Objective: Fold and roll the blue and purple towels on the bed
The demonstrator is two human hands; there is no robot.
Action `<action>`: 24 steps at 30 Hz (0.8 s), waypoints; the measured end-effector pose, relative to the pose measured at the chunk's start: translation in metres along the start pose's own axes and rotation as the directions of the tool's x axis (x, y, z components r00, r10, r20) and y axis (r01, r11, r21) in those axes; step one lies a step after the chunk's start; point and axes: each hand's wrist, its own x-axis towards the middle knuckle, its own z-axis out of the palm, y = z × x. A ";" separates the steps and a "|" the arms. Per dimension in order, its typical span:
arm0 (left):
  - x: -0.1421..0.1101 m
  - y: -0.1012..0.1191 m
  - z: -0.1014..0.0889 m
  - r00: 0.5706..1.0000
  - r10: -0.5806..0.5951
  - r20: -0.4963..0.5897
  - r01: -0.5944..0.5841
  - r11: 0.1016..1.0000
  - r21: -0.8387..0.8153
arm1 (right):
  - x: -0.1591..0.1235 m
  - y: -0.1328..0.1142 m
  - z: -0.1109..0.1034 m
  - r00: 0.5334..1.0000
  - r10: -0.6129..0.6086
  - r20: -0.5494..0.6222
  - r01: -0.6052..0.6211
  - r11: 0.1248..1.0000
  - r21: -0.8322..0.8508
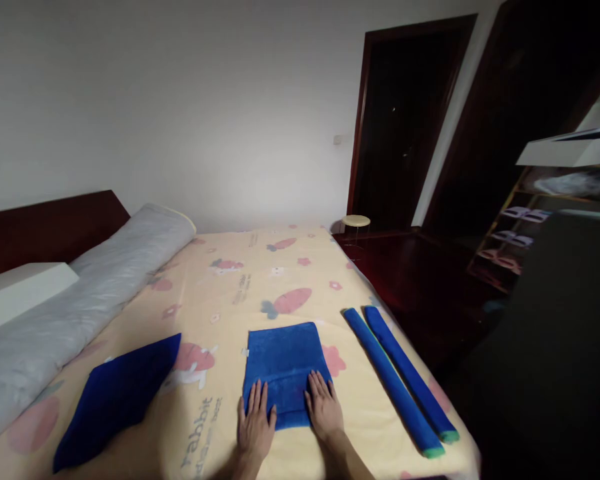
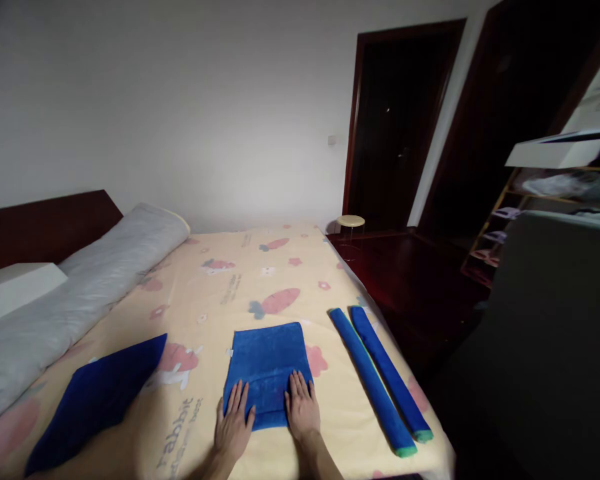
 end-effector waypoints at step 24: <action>0.023 0.012 0.001 0.968 0.215 0.129 -0.206 0.975 -0.077 | 0.013 -0.031 -0.008 0.945 -0.178 0.273 0.150 0.981 0.122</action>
